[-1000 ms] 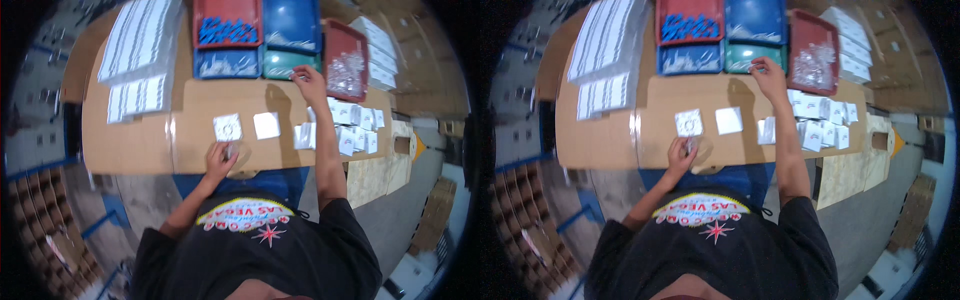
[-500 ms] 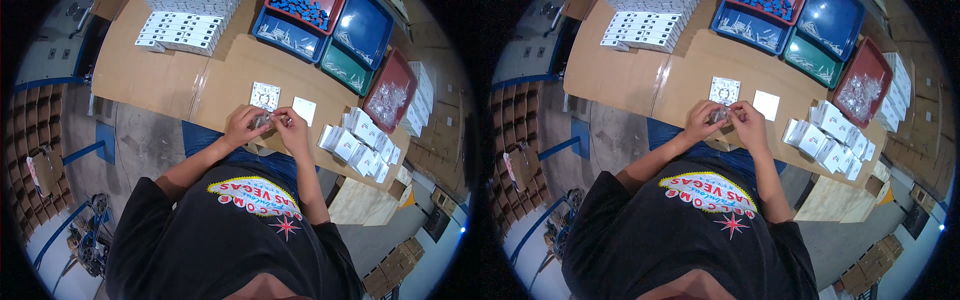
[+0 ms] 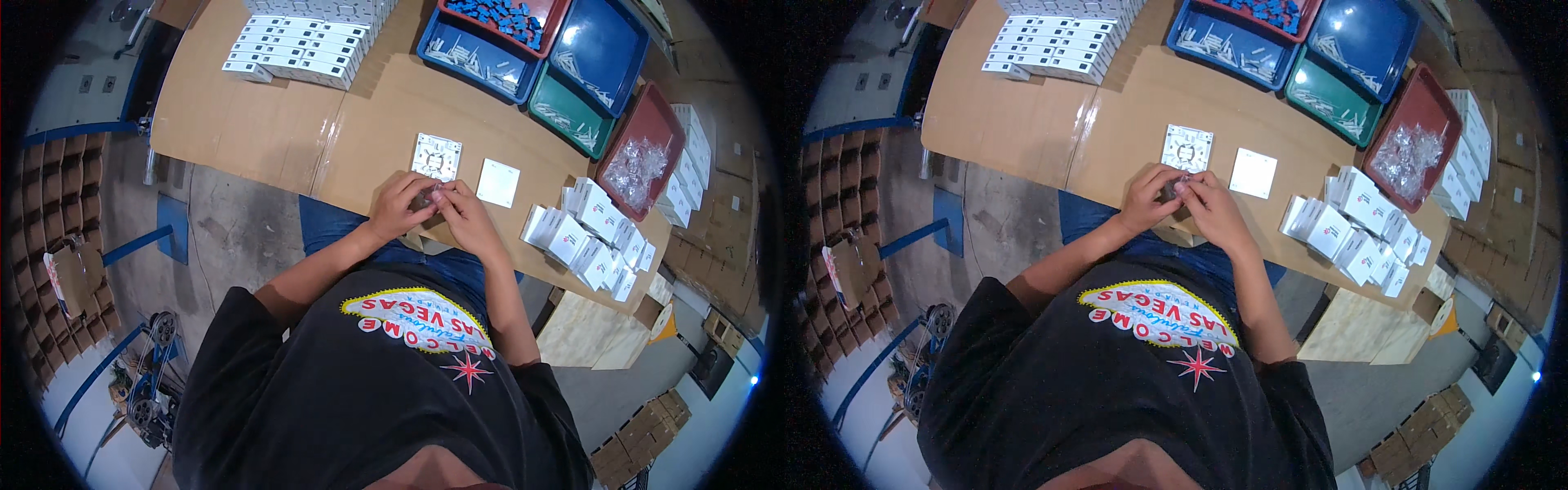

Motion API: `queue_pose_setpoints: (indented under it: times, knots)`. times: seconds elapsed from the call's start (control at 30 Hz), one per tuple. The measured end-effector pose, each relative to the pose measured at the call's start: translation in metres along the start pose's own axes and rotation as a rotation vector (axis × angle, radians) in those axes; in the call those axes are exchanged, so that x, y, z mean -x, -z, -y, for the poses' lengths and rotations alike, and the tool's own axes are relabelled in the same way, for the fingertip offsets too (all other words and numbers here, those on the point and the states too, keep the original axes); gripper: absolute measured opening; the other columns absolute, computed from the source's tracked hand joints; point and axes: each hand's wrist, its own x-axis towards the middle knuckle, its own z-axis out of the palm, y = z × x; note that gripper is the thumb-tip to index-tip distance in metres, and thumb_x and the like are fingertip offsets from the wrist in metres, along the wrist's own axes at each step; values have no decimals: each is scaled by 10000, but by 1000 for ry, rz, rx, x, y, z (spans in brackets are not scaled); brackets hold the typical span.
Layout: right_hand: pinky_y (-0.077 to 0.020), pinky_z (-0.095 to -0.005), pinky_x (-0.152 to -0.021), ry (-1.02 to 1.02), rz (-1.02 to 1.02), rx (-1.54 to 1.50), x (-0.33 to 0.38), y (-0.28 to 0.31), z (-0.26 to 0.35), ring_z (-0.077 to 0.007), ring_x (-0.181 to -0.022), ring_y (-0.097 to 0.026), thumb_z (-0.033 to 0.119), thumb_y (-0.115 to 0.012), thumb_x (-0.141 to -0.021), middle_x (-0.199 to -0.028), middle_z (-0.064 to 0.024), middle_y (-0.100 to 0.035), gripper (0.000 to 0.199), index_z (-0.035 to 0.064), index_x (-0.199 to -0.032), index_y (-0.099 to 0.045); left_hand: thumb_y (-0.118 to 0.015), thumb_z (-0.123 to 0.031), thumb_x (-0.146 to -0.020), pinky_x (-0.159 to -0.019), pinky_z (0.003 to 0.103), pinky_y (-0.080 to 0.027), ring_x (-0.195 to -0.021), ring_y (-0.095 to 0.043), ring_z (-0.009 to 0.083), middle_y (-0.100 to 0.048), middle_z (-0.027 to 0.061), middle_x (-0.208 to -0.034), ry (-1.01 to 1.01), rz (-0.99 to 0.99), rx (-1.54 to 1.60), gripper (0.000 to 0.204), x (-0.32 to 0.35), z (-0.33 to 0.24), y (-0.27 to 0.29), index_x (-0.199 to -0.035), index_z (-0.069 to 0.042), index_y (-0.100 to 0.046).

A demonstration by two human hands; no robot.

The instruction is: The person assembles small electrical components by placing a white plastic piece and a blue plastic piece into a small white box. They then close the box and place it on a stack of similar boxes. The person repeats this process multiple times.

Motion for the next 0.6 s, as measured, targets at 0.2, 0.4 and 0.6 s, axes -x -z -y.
queue_pose_setpoints:
  times: [0.2,0.4,0.6]
  knots:
    - [-517,-327,-776,12,-228,-26,-11,42,1,-230,-899,-660,211,-655,-1018,-1045,-109,-695,236,-4,-1073,-735,-855,-154,-812,-790,378,-555,-922,-693,306,-700,131,-1040,27,-19,-26,390,-3,-3,-2,-1140,-22,-691]
    - [-535,-364,-734,-136,-469,264,-35,147,21,-263,-774,-680,285,-686,-979,-927,-142,-733,275,29,-1064,-743,-853,-126,-813,-782,383,-549,-910,-688,311,-697,145,-1014,17,-24,-53,359,-2,0,-4,-1107,-5,-687]
    - [-571,-438,-814,-166,-841,539,-79,256,-3,-349,-955,-741,272,-662,-953,-1016,-129,-775,202,120,-1032,-770,-848,-115,-809,-747,394,-542,-877,-680,319,-692,150,-1001,42,23,-39,348,0,2,-7,-1098,-4,-687]
